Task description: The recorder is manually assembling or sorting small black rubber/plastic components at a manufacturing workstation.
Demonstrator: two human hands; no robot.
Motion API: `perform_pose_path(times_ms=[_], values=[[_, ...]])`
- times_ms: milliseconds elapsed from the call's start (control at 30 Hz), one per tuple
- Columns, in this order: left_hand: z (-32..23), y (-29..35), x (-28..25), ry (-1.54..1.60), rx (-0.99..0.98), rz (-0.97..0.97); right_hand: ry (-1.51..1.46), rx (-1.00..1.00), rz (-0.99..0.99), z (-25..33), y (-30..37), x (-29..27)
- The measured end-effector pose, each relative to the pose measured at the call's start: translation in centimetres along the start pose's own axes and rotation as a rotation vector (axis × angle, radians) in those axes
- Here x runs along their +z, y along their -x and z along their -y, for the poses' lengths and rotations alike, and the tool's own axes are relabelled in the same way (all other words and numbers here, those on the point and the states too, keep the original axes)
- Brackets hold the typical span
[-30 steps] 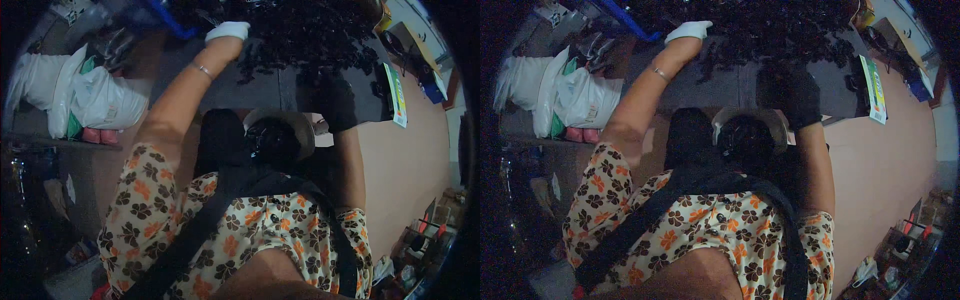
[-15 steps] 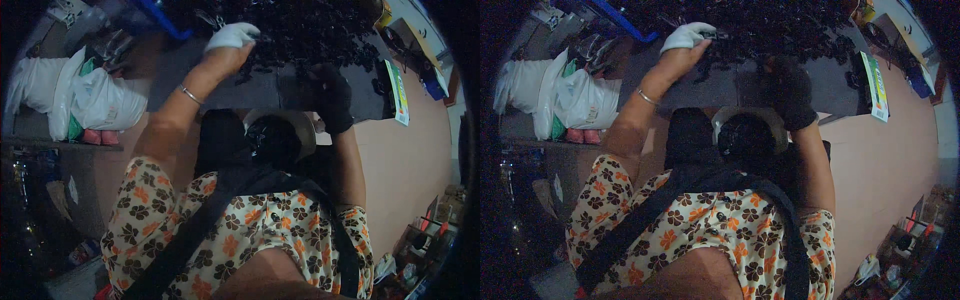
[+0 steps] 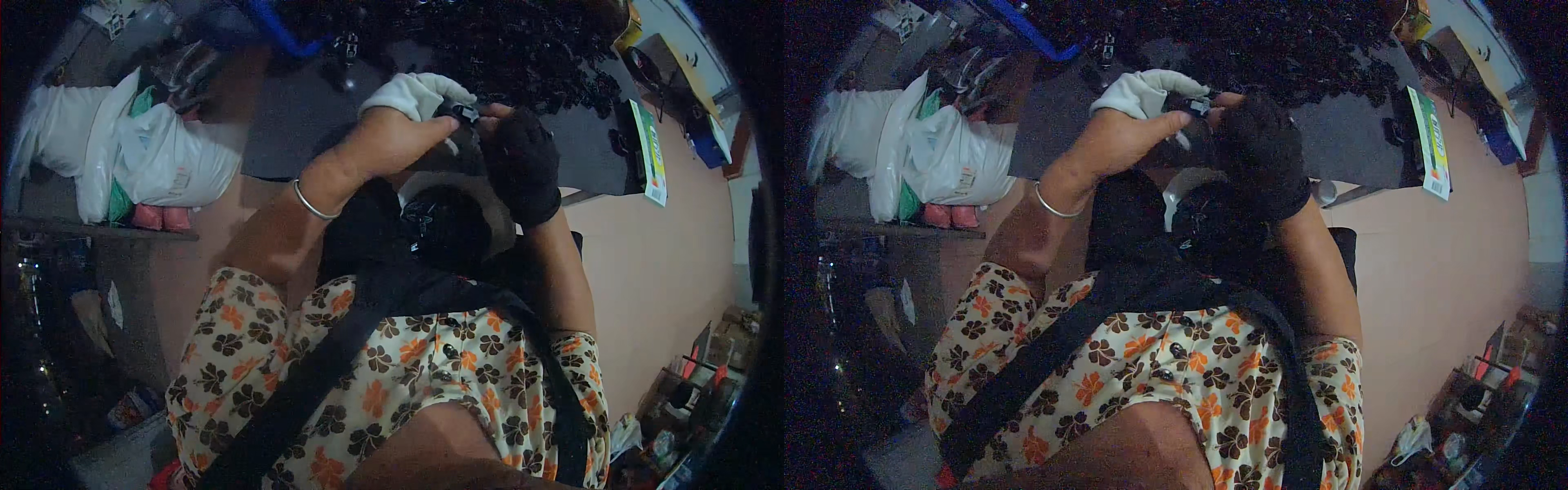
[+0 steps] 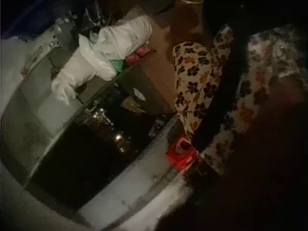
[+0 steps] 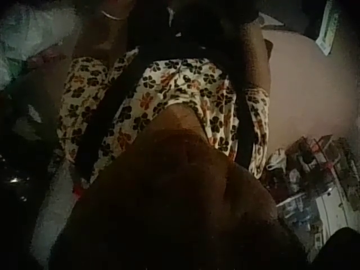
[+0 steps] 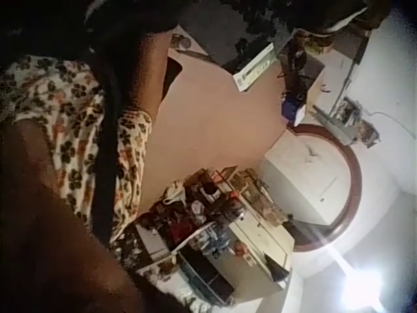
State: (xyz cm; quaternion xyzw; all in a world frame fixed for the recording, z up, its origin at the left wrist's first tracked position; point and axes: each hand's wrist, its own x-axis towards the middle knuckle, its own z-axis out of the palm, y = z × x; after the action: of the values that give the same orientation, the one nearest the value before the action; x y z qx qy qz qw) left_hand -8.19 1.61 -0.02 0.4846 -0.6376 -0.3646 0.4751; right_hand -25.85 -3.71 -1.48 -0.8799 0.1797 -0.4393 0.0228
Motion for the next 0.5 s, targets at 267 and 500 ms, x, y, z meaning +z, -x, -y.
perform_pose_path(times_ms=[267, 500], values=[[-0.2, 0.8, 0.3, -0.061, 0.034, -0.153, -0.109, 0.312, -0.065, 0.3, 1.0, 0.9], [1.3, 2.1, 3.4, -0.385, 0.398, -0.303, -0.901, 0.858, 0.029, 0.6, 2.4, 2.6]])
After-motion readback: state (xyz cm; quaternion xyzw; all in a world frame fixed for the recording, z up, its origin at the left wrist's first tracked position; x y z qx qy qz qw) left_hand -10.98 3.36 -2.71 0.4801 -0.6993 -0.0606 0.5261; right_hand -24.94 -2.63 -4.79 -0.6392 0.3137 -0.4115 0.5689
